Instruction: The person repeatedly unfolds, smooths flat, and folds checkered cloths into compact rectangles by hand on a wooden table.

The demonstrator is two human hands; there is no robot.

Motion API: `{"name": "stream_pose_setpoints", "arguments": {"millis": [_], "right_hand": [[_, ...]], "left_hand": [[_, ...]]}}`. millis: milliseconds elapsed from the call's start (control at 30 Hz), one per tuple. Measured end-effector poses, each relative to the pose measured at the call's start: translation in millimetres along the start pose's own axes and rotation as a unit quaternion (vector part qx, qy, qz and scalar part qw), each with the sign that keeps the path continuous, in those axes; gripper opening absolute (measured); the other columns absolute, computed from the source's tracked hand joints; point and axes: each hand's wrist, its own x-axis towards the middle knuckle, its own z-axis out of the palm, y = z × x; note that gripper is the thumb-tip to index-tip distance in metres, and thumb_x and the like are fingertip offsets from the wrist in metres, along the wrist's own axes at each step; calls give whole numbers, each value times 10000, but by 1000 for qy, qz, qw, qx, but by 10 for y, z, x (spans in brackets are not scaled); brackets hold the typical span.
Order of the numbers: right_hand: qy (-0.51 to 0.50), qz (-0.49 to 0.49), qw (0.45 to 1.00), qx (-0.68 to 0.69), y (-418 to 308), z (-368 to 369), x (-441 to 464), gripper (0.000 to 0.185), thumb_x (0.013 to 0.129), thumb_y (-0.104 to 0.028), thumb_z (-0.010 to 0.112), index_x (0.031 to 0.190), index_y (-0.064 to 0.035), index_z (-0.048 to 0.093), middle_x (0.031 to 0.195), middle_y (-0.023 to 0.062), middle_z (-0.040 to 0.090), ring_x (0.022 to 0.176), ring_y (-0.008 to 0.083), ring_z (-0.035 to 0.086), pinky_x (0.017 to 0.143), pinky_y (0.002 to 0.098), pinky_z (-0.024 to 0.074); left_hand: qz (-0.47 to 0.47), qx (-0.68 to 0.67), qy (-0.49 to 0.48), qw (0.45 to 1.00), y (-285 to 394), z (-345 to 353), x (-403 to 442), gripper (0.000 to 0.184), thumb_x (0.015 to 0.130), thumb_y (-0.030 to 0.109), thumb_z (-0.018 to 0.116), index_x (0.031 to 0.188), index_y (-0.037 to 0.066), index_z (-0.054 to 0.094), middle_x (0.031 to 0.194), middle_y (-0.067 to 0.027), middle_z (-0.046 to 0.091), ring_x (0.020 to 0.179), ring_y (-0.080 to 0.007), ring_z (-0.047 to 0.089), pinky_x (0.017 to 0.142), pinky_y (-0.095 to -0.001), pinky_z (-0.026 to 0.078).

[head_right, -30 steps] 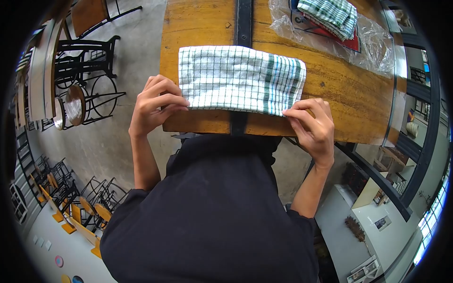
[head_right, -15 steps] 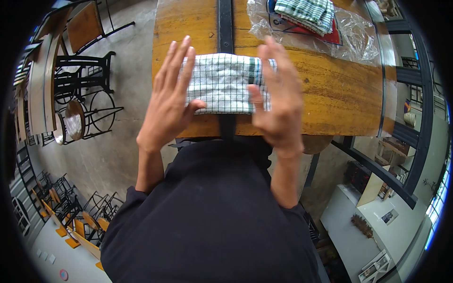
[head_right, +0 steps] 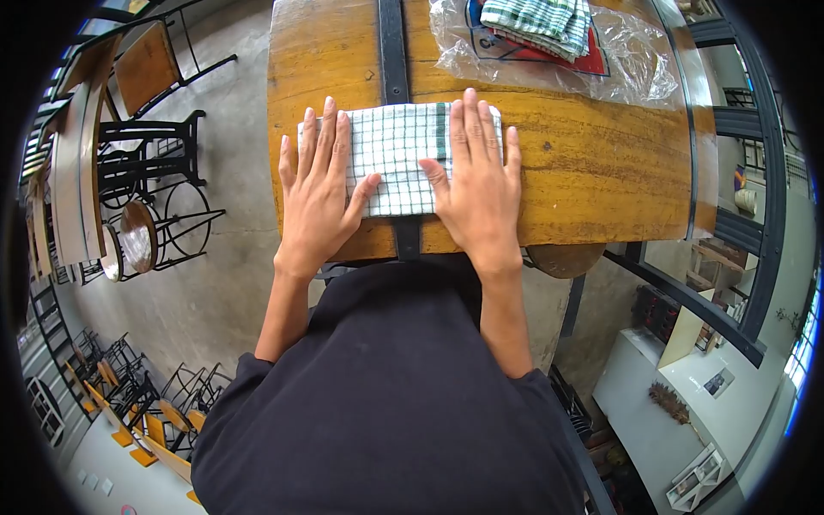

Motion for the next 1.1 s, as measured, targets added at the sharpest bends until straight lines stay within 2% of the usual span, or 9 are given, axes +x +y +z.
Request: {"name": "stream_pose_setpoints", "arguments": {"millis": [267, 333, 467, 500, 633, 733, 933, 1067, 1100], "right_hand": [[-3, -3, 999, 35, 272, -1, 11, 713, 997, -579, 287, 1546, -123, 280, 1623, 61, 221, 1499, 258, 196, 1197, 542, 125], [49, -7, 997, 66, 382, -37, 66, 694, 1003, -568, 276, 1544, -134, 284, 1632, 55, 189, 1500, 250, 193, 1190, 551, 142], [158, -44, 981, 100, 486, -331, 105, 534, 1001, -380, 513, 1464, -123, 446, 1512, 103, 439, 1421, 262, 384, 1142, 464, 297], [200, -77, 971, 107, 500, -383, 109, 484, 929, -323, 652, 1361, -122, 569, 1334, 90, 619, 1262, 243, 560, 1033, 402, 413], [101, -180, 970, 125, 514, -429, -139, 502, 799, -427, 749, 1200, -134, 673, 1143, 38, 680, 1029, 182, 620, 900, 385, 450], [-9, -200, 971, 134, 386, -414, -300, 574, 755, -496, 752, 1196, -140, 664, 1230, 25, 639, 1131, 212, 583, 958, 387, 419], [-43, -183, 974, 125, 408, -401, -564, 746, 680, -618, 710, 1274, -176, 616, 1382, 22, 544, 1279, 237, 494, 1048, 401, 344], [-35, -188, 978, 82, 481, -328, -724, 717, 694, -560, 719, 1290, -179, 601, 1394, 22, 538, 1289, 226, 491, 1051, 393, 343], [-25, -183, 980, 80, 448, -334, -747, 631, 735, -453, 745, 1281, -171, 601, 1363, 9, 558, 1258, 208, 513, 1022, 379, 356]], "left_hand": [[-10, -43, 9, 999, -162, -30, 8, 628, 1011, 462, 437, 1493, 64, 377, 1565, -145, 319, 1476, -326, 218, 1191, -476, 110], [-7, -110, 40, 993, -276, -40, 58, 584, 1022, 419, 443, 1465, 41, 409, 1529, -146, 370, 1451, -336, 259, 1182, -463, 145], [5, -126, 122, 984, -477, -176, 165, 509, 972, 304, 587, 1408, 59, 486, 1503, -127, 413, 1412, -338, 333, 1128, -450, 323], [16, -149, 160, 976, -482, -244, 174, 478, 896, 229, 691, 1339, 97, 570, 1419, -91, 521, 1348, -308, 440, 1081, -439, 399], [137, -182, 112, 967, -538, -342, 0, 455, 753, 195, 794, 1193, 152, 684, 1219, -34, 668, 1224, -240, 574, 1051, -410, 429], [169, -184, 27, 968, -332, -264, -203, 498, 731, 256, 796, 1206, 168, 678, 1310, -30, 624, 1278, -243, 541, 1067, -418, 421], [156, -139, -28, 977, -204, -227, -516, 666, 668, 473, 753, 1253, 175, 643, 1388, -5, 561, 1338, -248, 469, 1106, -428, 363], [168, -91, -47, 980, -274, -229, -688, 644, 686, 400, 771, 1275, 180, 630, 1392, -6, 563, 1332, -227, 479, 1118, -412, 344], [166, -90, -48, 981, -267, -195, -736, 644, 686, 400, 771, 1275, 180, 630, 1392, -6, 563, 1332, -227, 479, 1118, -412, 344]]}}
